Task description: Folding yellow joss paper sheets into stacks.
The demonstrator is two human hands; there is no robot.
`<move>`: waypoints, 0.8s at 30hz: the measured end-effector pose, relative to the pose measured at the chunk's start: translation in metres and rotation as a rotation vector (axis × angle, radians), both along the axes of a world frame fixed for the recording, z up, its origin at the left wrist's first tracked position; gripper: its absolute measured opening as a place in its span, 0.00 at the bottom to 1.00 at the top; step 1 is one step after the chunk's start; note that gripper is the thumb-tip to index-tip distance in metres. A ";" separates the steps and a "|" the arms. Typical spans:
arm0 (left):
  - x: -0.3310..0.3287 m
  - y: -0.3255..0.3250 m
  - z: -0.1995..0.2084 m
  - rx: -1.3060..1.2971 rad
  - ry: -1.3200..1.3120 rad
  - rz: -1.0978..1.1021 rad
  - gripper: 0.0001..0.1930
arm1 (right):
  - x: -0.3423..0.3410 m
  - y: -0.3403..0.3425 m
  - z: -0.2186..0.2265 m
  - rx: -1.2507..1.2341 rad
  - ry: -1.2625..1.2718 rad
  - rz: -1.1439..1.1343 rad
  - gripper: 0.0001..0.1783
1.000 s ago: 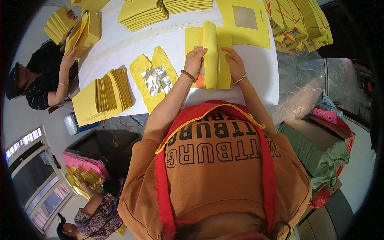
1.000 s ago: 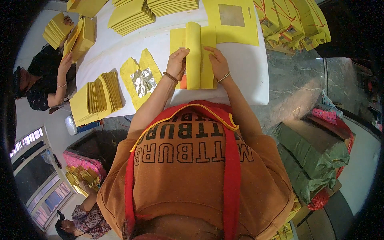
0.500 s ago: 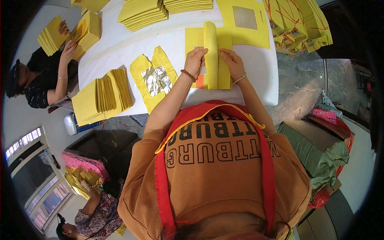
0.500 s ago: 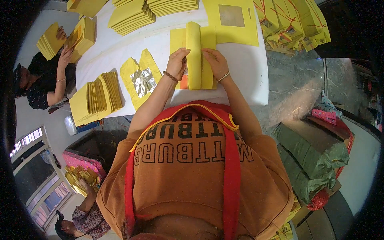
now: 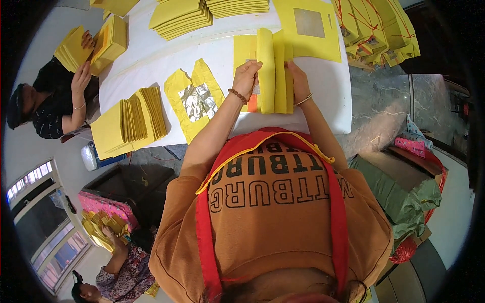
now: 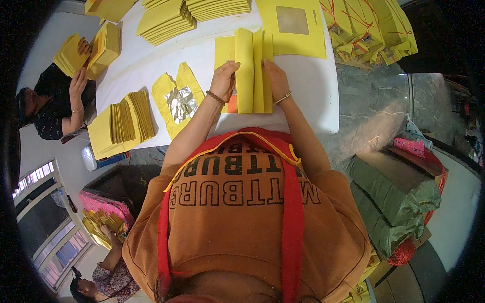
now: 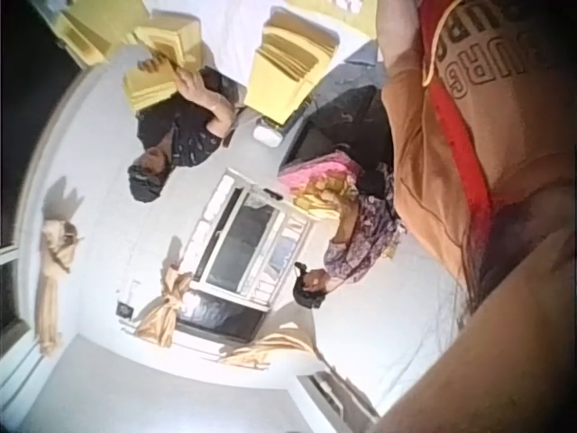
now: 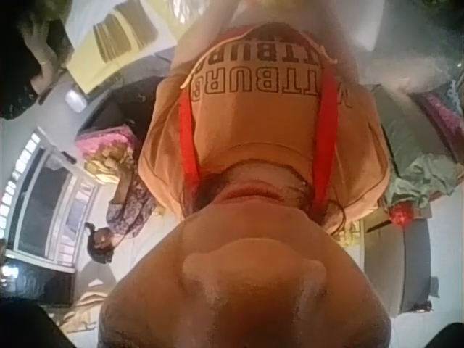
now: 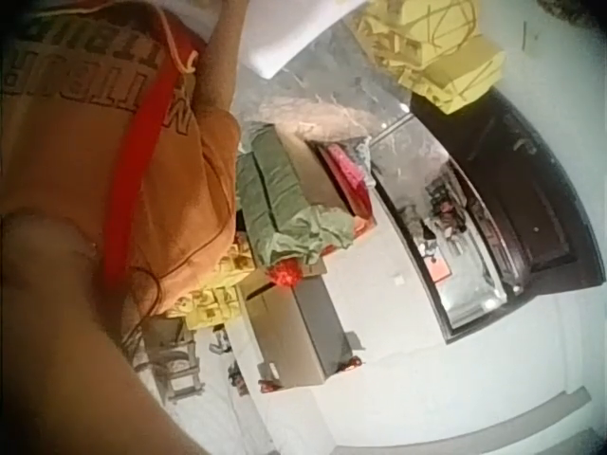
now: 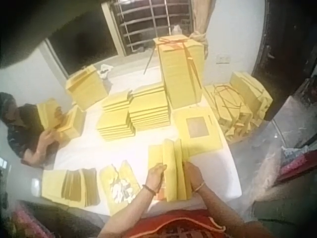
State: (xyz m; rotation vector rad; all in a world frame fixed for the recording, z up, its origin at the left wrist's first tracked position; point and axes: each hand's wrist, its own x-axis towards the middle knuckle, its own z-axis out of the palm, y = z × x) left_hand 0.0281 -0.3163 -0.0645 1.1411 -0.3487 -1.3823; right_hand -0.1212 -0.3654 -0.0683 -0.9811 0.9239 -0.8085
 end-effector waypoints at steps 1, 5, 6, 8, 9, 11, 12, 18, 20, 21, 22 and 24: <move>0.000 0.000 0.001 0.000 -0.005 0.000 0.05 | 0.000 0.000 0.002 -0.014 -0.068 0.000 0.14; -0.003 -0.001 0.004 -0.008 0.023 0.016 0.05 | -0.001 -0.004 -0.022 -0.071 0.006 0.005 0.12; -0.002 0.000 0.005 -0.007 0.011 0.000 0.05 | 0.001 -0.003 -0.024 -0.102 0.071 -0.027 0.12; 0.000 0.002 0.008 -0.005 -0.001 -0.018 0.05 | 0.002 -0.002 -0.028 -0.133 0.135 -0.061 0.12; 0.000 0.003 0.011 0.002 -0.013 -0.023 0.05 | 0.004 -0.001 -0.026 -0.134 0.057 -0.093 0.14; 0.001 0.003 0.008 0.009 -0.024 -0.029 0.05 | 0.004 -0.001 -0.023 -0.135 -0.020 -0.126 0.16; 0.001 0.002 0.005 -0.013 -0.024 -0.018 0.05 | 0.002 -0.002 -0.022 -0.147 0.009 -0.077 0.20; 0.000 0.002 0.005 -0.007 -0.033 -0.033 0.05 | -0.002 -0.002 -0.023 -0.257 0.105 -0.009 0.21; 0.001 0.003 0.007 -0.004 -0.038 -0.035 0.05 | -0.001 -0.001 -0.022 -0.333 0.149 0.012 0.19; 0.001 0.004 0.015 0.015 -0.045 -0.045 0.05 | -0.001 0.000 -0.021 -0.232 0.100 0.028 0.16; 0.001 0.004 0.019 0.034 -0.052 -0.055 0.05 | -0.001 0.000 -0.020 -0.132 0.050 0.043 0.14; 0.001 0.003 0.016 0.028 -0.046 -0.055 0.04 | -0.002 -0.001 -0.021 -0.141 0.077 0.070 0.14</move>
